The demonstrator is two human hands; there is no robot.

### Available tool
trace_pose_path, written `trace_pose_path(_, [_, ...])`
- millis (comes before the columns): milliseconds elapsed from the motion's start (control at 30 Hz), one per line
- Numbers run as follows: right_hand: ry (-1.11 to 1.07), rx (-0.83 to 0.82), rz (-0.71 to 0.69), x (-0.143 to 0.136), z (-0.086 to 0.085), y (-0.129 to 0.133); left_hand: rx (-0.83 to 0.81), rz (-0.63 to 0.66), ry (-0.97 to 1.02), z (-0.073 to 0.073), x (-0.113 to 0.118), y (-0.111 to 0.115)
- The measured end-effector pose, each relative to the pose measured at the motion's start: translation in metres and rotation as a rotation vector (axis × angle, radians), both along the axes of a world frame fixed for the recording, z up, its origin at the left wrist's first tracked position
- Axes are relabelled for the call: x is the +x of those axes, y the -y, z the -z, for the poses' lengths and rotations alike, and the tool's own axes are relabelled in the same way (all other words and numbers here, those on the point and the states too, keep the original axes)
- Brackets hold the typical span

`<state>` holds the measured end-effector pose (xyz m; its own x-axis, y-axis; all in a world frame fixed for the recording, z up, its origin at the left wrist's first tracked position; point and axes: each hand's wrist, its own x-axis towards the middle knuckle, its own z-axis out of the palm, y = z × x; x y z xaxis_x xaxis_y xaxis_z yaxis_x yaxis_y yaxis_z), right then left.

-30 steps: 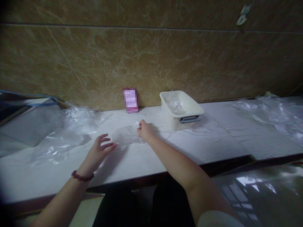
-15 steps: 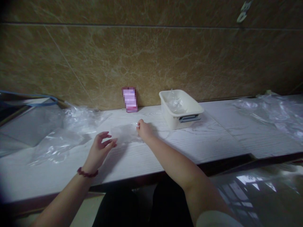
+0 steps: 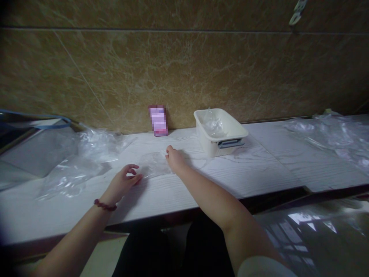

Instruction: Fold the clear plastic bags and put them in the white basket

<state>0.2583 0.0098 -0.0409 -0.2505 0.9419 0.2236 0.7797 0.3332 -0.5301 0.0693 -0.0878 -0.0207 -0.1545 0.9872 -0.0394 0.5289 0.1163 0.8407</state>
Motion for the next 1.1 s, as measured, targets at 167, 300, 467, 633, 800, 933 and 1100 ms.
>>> trace_pose_path(167, [0.027, 0.023, 0.014, 0.0, 0.001, 0.001, 0.11, 0.045, 0.177, -0.001, 0.002, -0.002])
trace_pose_path(300, [0.022, 0.031, 0.032, 0.001, 0.001, 0.0, 0.176, 0.13, 0.307, -0.001, 0.004, -0.001])
trace_pose_path(467, [0.004, 0.006, 0.049, 0.002, 0.002, -0.001, 0.161, 0.069, 0.25, 0.001, 0.0, -0.001])
trace_pose_path(633, [-0.028, -0.014, 0.053, 0.002, 0.004, -0.001, 0.129, 0.023, 0.24, 0.007, 0.0, -0.004])
trace_pose_path(800, [0.029, -0.016, 0.049, 0.001, 0.0, 0.0, 0.166, 0.033, 0.161, 0.004, 0.005, -0.007])
trace_pose_path(933, [0.129, -0.015, 0.057, 0.0, -0.007, 0.003, 0.078, 0.05, 0.063, -0.002, 0.005, -0.006])
trace_pose_path(1100, [0.171, -0.008, 0.036, 0.001, -0.006, 0.005, -0.021, 0.004, 0.068, -0.002, 0.002, -0.006])
